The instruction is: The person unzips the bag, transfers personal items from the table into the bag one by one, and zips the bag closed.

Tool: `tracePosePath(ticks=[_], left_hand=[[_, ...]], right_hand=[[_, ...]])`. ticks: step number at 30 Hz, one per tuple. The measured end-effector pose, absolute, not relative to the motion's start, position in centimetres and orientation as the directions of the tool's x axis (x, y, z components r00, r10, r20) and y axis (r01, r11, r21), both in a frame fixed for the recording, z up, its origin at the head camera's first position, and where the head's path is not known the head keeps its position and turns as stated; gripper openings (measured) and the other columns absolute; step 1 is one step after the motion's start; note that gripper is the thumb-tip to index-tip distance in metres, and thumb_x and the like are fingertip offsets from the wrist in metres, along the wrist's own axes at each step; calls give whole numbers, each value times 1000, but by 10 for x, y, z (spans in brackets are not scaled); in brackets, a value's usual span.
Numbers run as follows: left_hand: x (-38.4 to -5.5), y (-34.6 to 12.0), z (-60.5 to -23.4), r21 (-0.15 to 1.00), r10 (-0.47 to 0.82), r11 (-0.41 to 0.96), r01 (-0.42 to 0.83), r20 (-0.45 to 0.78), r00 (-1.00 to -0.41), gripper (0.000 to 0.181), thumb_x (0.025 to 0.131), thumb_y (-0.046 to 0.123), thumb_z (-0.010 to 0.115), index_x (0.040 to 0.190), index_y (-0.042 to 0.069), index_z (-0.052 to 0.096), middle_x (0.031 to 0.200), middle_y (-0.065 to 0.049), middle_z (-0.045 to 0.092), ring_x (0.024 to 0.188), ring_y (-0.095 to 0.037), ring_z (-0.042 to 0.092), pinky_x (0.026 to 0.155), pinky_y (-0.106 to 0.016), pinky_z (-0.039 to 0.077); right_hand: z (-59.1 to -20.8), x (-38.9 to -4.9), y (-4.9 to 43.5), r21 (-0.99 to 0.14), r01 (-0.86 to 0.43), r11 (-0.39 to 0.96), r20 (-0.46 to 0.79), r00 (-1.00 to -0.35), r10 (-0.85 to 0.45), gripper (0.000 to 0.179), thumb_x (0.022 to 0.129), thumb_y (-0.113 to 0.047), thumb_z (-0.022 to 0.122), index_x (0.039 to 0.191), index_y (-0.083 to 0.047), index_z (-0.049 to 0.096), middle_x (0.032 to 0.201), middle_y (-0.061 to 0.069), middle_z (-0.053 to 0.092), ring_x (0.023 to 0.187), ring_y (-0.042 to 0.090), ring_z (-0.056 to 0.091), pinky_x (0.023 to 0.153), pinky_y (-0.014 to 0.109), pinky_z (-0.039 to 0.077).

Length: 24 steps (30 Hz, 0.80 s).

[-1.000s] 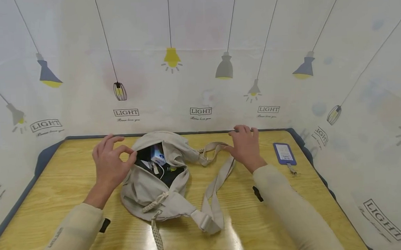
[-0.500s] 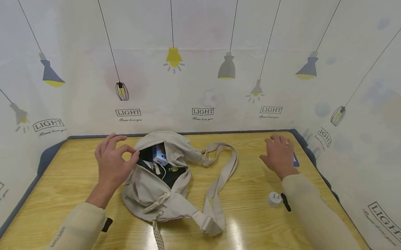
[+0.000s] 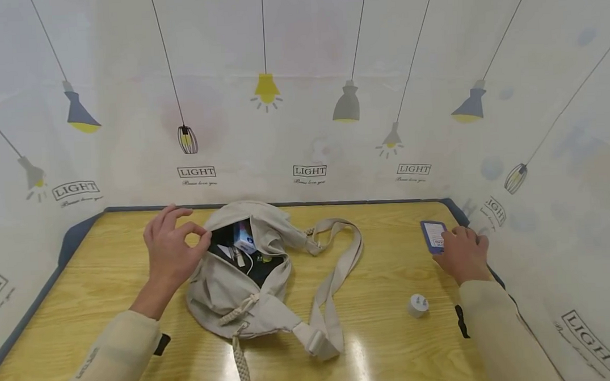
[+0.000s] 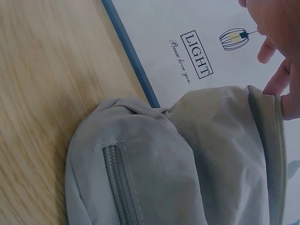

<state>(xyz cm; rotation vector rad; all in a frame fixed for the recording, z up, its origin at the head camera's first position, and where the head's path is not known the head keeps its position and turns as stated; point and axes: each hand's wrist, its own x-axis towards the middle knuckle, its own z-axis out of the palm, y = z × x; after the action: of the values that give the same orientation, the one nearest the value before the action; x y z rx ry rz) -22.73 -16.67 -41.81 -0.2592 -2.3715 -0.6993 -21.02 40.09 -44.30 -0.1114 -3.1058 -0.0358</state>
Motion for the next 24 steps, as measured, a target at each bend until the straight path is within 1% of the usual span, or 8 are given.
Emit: tracePosePath(ticks=[3,8,13,17,20,24], left_hand=[[-228,-166,-419,418,7,836,356,641,-767,14,81,20,73,72,10,72,124,-13,60,136,-36,38,110,-58,20],[-228,-166,-419,416,8,835,361,647,-763,13,81,19,74,71,10,72,124,-12,61,136,-35,38,110,-58,20],[-228,-167,-422,415,13,835,361,641,-767,13,82,19,73,71,12,72,124,-12,60,136,-35,38,110,-58,20],[-228,-167,-423,414,12,837,356,637,-771,13,82,20,74,71,12,72,124,-12,60,137,-35,38,110,-58,20],[-228,-167,-423,415,11,838,354,635,-772,14,81,20,74,71,11,71,125,-13,60,137,-35,38,111,-58,20],[-229,-167,-422,416,8,840,348,632,-775,14,81,21,74,72,10,72,125,-13,60,137,-35,37,111,-58,20]], right_hand=[[-448,-206,406,10,83,996,14,-996,83,65,84,-34,71,131,7,51,130,36,43,118,56,36,95,73,25],[-459,-202,416,8,104,995,-31,-994,104,58,89,-33,64,129,7,53,130,37,41,118,57,35,93,74,25],[-464,-198,420,-4,143,990,-99,-985,142,50,93,-31,56,122,9,57,127,39,41,113,57,36,91,74,25],[-466,-193,422,-24,163,986,-136,-978,158,44,94,-31,52,114,7,62,124,39,42,110,57,37,88,75,26],[-468,-192,424,-44,174,984,-134,-977,167,41,94,-31,51,109,5,64,123,38,42,109,57,37,85,73,27],[-470,-195,424,-48,186,981,-104,-978,180,39,93,-30,53,107,4,66,122,36,44,108,55,39,86,73,27]])
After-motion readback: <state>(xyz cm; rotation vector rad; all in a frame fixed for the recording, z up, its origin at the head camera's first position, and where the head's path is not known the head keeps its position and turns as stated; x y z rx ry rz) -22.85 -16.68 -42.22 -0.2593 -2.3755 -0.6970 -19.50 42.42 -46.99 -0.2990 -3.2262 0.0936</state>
